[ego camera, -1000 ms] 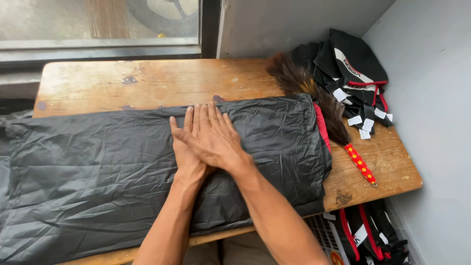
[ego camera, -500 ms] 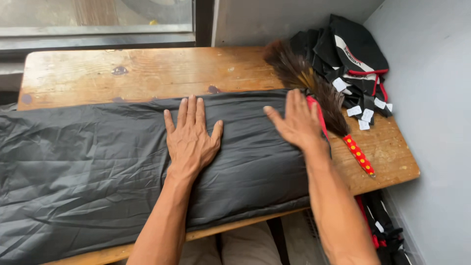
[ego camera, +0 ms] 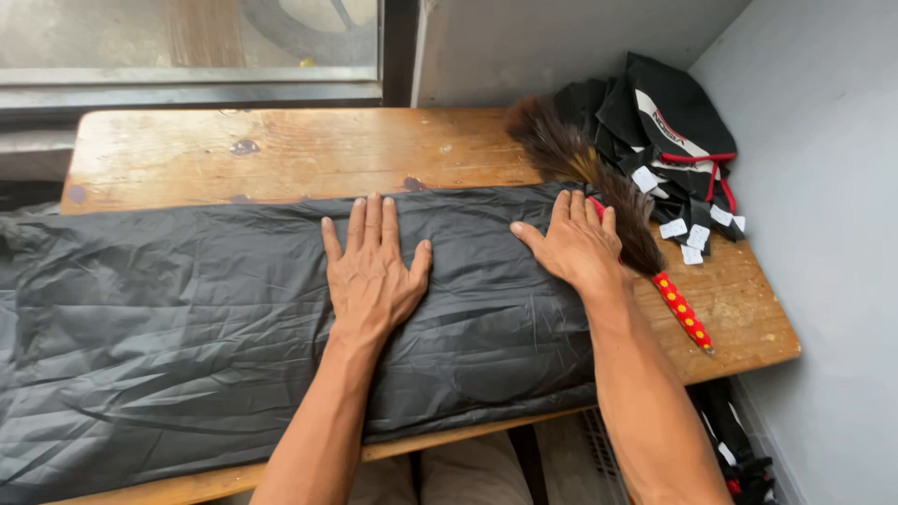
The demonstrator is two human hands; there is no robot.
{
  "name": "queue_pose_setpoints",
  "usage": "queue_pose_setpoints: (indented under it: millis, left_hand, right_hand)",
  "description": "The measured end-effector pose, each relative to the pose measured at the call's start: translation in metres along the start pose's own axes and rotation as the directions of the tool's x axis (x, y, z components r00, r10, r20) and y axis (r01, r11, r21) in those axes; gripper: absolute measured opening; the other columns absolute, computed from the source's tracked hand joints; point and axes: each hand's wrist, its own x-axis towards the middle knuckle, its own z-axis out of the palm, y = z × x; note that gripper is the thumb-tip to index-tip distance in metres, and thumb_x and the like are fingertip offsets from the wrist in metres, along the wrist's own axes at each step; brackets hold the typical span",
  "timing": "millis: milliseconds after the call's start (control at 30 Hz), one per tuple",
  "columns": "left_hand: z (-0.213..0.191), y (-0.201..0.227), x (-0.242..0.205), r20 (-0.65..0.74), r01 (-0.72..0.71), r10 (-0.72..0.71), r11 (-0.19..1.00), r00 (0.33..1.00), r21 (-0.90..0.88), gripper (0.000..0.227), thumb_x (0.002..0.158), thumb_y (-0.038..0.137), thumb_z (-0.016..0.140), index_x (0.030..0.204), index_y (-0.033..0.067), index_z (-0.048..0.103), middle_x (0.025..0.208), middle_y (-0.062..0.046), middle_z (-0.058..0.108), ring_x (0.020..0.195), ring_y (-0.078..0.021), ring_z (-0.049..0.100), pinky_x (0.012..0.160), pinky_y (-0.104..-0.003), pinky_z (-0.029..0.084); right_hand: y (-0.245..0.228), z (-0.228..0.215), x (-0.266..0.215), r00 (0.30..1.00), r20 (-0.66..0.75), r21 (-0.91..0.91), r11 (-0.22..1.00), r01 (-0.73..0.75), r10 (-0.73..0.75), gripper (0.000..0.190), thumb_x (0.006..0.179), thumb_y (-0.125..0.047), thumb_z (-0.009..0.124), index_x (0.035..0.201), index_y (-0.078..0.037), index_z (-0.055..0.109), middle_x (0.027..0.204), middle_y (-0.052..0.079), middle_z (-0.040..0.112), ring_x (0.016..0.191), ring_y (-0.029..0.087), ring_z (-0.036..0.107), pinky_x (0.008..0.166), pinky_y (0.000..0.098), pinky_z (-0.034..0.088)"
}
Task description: The person smooths a large black plastic sheet on a wooden table, then repeatedly rolls it into a tight cylindrical bundle. The person uses a feather duster to brush the surface during the process.
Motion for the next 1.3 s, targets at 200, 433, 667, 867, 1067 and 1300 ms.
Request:
queue_pose_setpoints:
  millis: [200, 433, 667, 867, 1067, 1300]
  left_hand:
    - [0.003, 0.000, 0.000, -0.068, -0.002, 0.003, 1.000, 0.998, 0.014, 0.072, 0.088, 0.054, 0.039, 0.143, 0.0071, 0.040, 0.151, -0.013, 0.036, 0.142, -0.0252, 0.027, 0.115, -0.057, 0.005]
    - [0.001, -0.018, -0.005, -0.059, -0.024, 0.019, 0.995, 0.998, -0.092, 0.073, 0.087, 0.052, 0.043, 0.143, 0.0058, 0.039, 0.151, -0.014, 0.035, 0.142, -0.0263, 0.027, 0.115, -0.056, 0.007]
    - [-0.026, -0.092, -0.025, -0.012, -0.120, 0.122, 0.988, 0.992, 0.097, 0.062, 0.096, 0.050, 0.033, 0.146, 0.0131, 0.039, 0.152, -0.010, 0.035, 0.141, -0.0258, 0.030, 0.115, -0.049, 0.017]
    - [-0.049, -0.129, -0.029, -0.056, -0.043, 0.055, 0.980, 0.997, 0.195, 0.060, 0.097, 0.049, 0.032, 0.147, 0.0146, 0.038, 0.153, -0.010, 0.035, 0.141, -0.0262, 0.030, 0.115, -0.049, 0.016]
    - [-0.108, -0.187, -0.038, 0.040, 0.157, -0.175, 0.945, 0.984, 0.286, 0.059, 0.095, 0.050, 0.026, 0.146, 0.0216, 0.029, 0.152, -0.006, 0.027, 0.139, -0.0236, 0.027, 0.108, -0.055, 0.017]
    - [-0.123, -0.237, -0.063, 0.146, 0.400, -0.420, 0.905, 0.896, 0.148, 0.065, 0.093, 0.052, 0.020, 0.151, 0.0218, 0.020, 0.156, -0.015, 0.017, 0.143, -0.0362, 0.015, 0.107, -0.067, 0.007]
  right_hand:
    - [-0.100, -0.039, -0.034, 0.935, -0.266, 0.208, 0.933, 0.295, -0.236, 0.085, 0.096, -0.064, 0.022, 0.147, 0.004, 0.021, 0.152, 0.027, 0.022, 0.143, 0.038, 0.018, 0.116, 0.0542, 0.008]
    - [-0.115, 0.010, -0.032, 0.965, -0.111, 0.251, 0.933, 0.259, -0.238, 0.085, 0.096, -0.066, 0.018, 0.150, -0.001, 0.013, 0.157, 0.022, 0.010, 0.146, 0.031, 0.007, 0.117, 0.0530, 0.003]
    - [-0.114, 0.013, -0.033, 0.970, -0.081, 0.206, 0.949, 0.240, -0.228, 0.084, 0.096, -0.066, 0.017, 0.151, -0.002, 0.013, 0.158, 0.020, 0.008, 0.147, 0.030, 0.007, 0.117, 0.0524, 0.004]
    - [-0.115, 0.014, -0.027, 0.972, -0.134, 0.262, 0.939, 0.225, -0.195, 0.086, 0.095, -0.068, 0.017, 0.151, -0.004, 0.015, 0.159, 0.017, 0.008, 0.146, 0.030, 0.008, 0.117, 0.0522, 0.003]
    - [-0.107, 0.034, -0.011, 0.950, -0.231, 0.222, 0.939, 0.261, -0.210, 0.085, 0.094, -0.066, 0.021, 0.150, -0.003, 0.017, 0.157, 0.018, 0.013, 0.145, 0.030, 0.013, 0.115, 0.0519, 0.006]
    - [-0.108, 0.050, -0.005, 0.887, -0.387, 0.104, 0.944, 0.312, -0.251, 0.082, 0.094, -0.062, 0.025, 0.147, 0.001, 0.023, 0.154, 0.021, 0.022, 0.141, 0.034, 0.022, 0.111, 0.0533, 0.012]
